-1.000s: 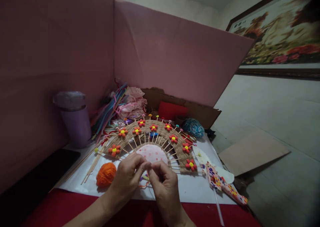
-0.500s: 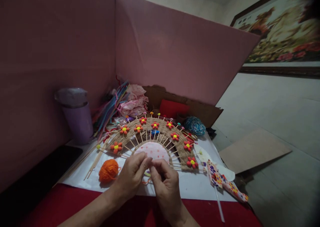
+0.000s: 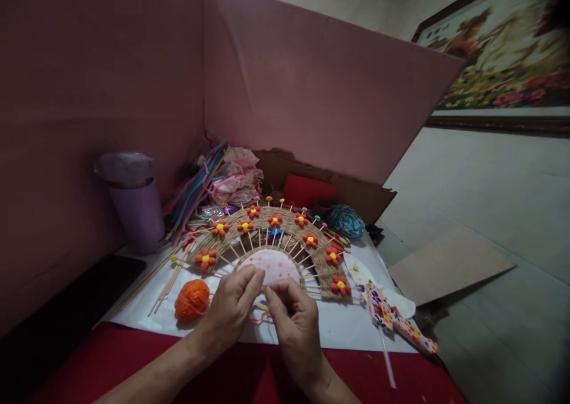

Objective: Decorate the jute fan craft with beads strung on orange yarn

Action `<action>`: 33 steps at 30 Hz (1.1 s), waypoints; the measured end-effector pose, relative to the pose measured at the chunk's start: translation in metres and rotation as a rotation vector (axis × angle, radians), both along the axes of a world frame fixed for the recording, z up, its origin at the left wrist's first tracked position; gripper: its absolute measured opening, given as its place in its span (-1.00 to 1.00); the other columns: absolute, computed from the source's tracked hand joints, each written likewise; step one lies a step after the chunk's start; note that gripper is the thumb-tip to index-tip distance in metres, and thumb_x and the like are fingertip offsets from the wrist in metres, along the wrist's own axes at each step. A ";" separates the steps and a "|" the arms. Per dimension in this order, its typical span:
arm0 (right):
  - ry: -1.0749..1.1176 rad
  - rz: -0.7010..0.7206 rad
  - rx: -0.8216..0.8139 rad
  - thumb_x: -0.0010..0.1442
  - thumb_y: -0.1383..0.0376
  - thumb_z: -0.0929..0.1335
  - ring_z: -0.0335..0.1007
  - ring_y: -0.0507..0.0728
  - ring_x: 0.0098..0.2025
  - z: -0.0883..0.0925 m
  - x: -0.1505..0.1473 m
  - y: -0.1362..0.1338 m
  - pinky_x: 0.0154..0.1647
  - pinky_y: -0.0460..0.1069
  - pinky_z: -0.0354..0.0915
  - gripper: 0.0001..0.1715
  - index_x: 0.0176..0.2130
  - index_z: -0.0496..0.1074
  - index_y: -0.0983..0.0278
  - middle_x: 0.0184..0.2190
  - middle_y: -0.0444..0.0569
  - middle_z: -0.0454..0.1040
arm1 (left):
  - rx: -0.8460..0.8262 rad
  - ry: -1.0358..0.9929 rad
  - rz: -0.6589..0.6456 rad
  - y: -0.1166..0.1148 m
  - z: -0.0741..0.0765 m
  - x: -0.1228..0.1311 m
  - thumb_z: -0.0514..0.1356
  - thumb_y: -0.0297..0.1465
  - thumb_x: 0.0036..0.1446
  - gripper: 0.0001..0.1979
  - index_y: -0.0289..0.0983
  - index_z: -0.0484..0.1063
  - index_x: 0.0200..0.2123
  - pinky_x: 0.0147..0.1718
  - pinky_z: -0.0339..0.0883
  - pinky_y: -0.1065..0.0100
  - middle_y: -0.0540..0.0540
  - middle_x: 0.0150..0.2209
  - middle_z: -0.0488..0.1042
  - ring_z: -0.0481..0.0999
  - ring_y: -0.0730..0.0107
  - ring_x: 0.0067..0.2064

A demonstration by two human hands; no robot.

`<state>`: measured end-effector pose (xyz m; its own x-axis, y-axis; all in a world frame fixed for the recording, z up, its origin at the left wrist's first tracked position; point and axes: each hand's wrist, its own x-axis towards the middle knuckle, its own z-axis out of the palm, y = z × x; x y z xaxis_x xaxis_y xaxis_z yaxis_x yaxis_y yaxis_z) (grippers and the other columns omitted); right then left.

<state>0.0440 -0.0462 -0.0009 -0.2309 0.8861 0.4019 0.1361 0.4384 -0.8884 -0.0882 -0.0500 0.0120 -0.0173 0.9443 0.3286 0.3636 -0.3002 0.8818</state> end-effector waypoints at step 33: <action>-0.405 -0.187 0.284 0.03 0.39 0.29 0.39 0.09 -0.53 -0.034 -0.017 -0.010 -0.55 -0.08 0.16 -0.80 -0.37 0.48 0.17 -0.60 -0.11 0.45 | 0.088 0.930 -0.085 0.190 0.145 0.097 0.07 -0.29 0.22 -0.75 -0.32 0.47 -0.27 -0.14 0.27 0.18 -0.18 -0.23 0.46 0.43 0.18 -0.12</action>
